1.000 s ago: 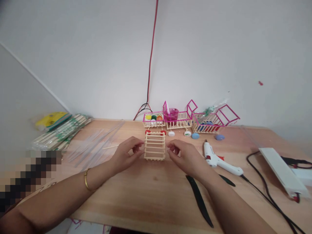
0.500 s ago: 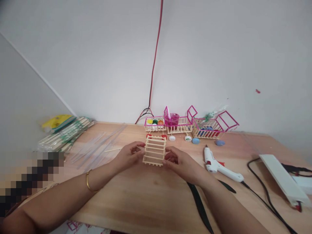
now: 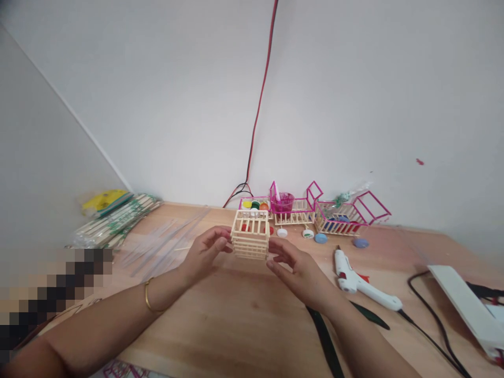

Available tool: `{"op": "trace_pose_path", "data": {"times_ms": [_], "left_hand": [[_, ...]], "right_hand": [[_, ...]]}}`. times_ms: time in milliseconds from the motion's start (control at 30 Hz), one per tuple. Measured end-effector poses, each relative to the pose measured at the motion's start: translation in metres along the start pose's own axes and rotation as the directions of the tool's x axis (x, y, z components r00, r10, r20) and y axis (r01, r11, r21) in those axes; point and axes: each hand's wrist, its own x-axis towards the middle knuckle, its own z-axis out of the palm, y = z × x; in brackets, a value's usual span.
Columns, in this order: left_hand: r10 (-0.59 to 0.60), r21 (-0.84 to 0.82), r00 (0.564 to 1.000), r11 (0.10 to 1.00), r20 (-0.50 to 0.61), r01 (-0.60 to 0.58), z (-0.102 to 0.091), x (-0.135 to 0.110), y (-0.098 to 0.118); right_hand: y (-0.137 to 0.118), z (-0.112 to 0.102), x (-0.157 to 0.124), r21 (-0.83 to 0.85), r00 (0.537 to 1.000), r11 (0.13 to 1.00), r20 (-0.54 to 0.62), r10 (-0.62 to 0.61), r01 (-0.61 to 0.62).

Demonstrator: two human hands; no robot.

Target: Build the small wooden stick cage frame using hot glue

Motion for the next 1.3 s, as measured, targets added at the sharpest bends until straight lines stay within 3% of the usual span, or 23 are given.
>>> {"op": "trace_pose_path", "data": {"times_ms": [233,500,633,867,1100,1300], "left_hand": [[-0.038,-0.049,0.999,0.998,-0.032,0.036,-0.002,0.001,-0.003],[-0.036,-0.141,0.993,0.989,0.11,0.051,-0.002,0.001,-0.004],[0.058,-0.122,0.973,0.992,0.221,-0.032,-0.002,-0.001,-0.005],[0.243,0.161,0.919,0.94,0.31,-0.302,-0.002,-0.003,0.003],[0.251,0.187,0.899,0.924,0.359,-0.333,-0.003,-0.002,0.001],[0.252,0.22,0.892,0.91,0.376,-0.35,-0.003,-0.001,0.0]], "right_hand": [[0.001,0.001,-0.001,-0.196,0.995,0.979,-0.069,-0.072,0.057],[0.004,-0.006,-0.001,-0.421,0.968,0.891,-0.098,-0.23,0.169],[0.004,-0.01,-0.001,-0.423,0.96,0.884,-0.097,-0.262,0.199],[0.0,-0.013,-0.004,-0.457,0.964,0.864,-0.051,-0.262,0.211],[0.001,-0.014,-0.003,-0.366,0.979,0.914,-0.031,-0.203,0.178],[0.002,-0.013,-0.001,-0.37,0.972,0.904,-0.011,-0.235,0.214]]}}
